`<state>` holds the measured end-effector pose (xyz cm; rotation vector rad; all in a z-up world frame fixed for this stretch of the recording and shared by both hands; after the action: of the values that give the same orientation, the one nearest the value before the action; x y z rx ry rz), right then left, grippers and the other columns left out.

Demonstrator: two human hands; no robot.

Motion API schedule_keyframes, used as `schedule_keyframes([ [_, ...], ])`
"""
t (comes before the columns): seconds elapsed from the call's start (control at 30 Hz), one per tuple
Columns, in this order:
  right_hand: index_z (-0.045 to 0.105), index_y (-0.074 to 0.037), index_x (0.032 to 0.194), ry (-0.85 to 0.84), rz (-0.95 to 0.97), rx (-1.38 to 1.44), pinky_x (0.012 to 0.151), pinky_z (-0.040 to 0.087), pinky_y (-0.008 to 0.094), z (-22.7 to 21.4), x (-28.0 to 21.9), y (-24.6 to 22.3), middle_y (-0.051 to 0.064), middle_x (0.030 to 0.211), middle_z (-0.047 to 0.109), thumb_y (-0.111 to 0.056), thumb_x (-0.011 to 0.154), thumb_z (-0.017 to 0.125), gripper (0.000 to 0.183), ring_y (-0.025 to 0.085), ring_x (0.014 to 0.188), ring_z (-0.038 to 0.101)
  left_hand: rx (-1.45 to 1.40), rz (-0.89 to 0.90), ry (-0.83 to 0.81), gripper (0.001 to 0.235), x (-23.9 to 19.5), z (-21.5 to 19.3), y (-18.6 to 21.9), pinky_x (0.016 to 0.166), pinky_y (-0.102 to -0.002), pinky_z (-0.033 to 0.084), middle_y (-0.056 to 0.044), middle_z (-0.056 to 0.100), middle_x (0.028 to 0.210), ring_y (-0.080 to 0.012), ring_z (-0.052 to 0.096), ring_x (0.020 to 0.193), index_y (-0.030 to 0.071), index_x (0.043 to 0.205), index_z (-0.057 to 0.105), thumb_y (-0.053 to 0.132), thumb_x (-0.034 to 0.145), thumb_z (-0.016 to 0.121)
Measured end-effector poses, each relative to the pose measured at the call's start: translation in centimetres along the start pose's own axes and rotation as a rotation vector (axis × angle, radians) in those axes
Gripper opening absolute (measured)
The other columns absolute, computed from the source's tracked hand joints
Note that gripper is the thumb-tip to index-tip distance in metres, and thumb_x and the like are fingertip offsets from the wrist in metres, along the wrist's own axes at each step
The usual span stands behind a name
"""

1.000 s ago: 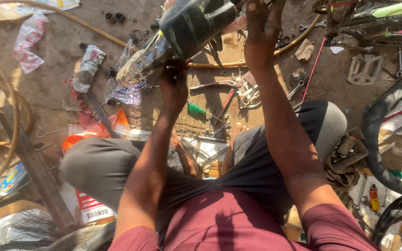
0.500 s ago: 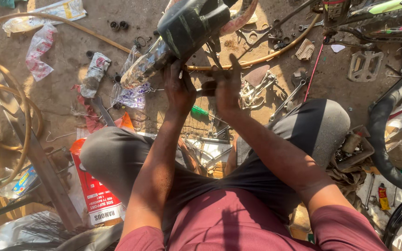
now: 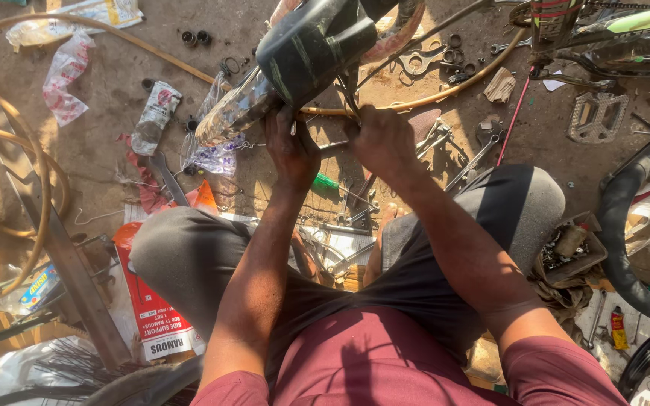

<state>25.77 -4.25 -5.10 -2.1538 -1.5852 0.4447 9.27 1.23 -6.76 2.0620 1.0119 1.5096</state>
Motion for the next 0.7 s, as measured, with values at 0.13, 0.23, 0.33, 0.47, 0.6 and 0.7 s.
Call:
schedule_keyframes([
  [0.13,0.076,-0.006,0.104,-0.129,0.026,0.264,0.063,0.054,0.039,-0.1,0.5,-0.5,0.013,0.069,0.071,-0.034,0.105,0.063,0.031,0.025,0.063,0.071,0.031,0.003,-0.009,0.023,0.1,1.0,-0.9,0.104,-0.056,0.046,-0.018,0.064,0.117,-0.0402,0.061,0.116,0.004,0.125,0.055,-0.004,0.103,0.054],
  [0.23,0.073,-0.005,0.112,-0.17,0.2,0.899,0.055,0.048,0.032,1.4,1.5,-1.7,0.008,0.072,0.069,-0.03,0.104,0.059,0.029,0.016,0.057,0.062,0.028,-0.04,-0.059,0.024,0.0,1.3,-1.7,0.101,-0.055,0.047,-0.017,0.064,0.114,-0.0387,0.061,0.113,0.005,0.123,0.056,-0.004,0.101,0.055],
  [0.33,0.069,-0.004,0.111,-0.157,0.341,1.405,0.05,0.042,0.027,2.9,2.6,-3.3,0.004,0.071,0.063,-0.023,0.103,0.057,0.024,0.011,0.054,0.054,-0.005,-0.047,-0.083,0.026,0.0,1.1,-1.3,0.095,-0.054,0.048,-0.018,0.066,0.114,-0.0392,0.061,0.109,0.005,0.123,0.057,-0.004,0.099,0.057],
  [0.47,0.064,-0.009,0.105,-0.015,0.387,1.624,0.043,0.037,0.025,3.2,3.7,-4.4,0.0,0.065,0.051,-0.017,0.098,0.06,0.012,0.009,0.048,0.043,0.044,-0.045,-0.093,0.029,0.5,0.7,-0.9,0.101,-0.054,0.047,-0.016,0.066,0.107,-0.0388,0.061,0.11,0.005,0.125,0.059,-0.005,0.098,0.054],
  [0.6,0.064,-0.006,0.105,0.134,0.416,1.705,0.047,0.043,0.027,4.4,4.4,-4.8,0.001,0.071,0.055,-0.011,0.096,0.06,0.011,0.011,0.054,0.05,0.084,0.013,-0.056,0.025,1.0,0.5,-0.5,0.108,-0.053,0.044,-0.014,0.071,0.107,-0.0361,0.065,0.11,0.004,0.125,0.059,-0.003,0.101,0.058],
  [0.7,0.062,-0.006,0.103,0.219,0.41,1.712,0.048,0.046,0.028,5.4,4.6,-4.8,0.002,0.073,0.057,-0.011,0.096,0.059,0.009,0.012,0.056,0.054,0.083,0.002,-0.009,0.025,1.1,-0.1,-0.1,0.106,-0.05,0.047,-0.015,0.073,0.107,-0.0356,0.066,0.11,0.004,0.125,0.063,-0.001,0.1,0.06],
])
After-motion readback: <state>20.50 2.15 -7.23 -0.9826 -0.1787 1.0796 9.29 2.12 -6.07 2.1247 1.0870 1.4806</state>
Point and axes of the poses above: each hand's wrist, its own x-axis towards the middle knuckle, its own z-axis out of the palm, y = z × x, the point moved 4 cm from there along x, towards the middle knuckle
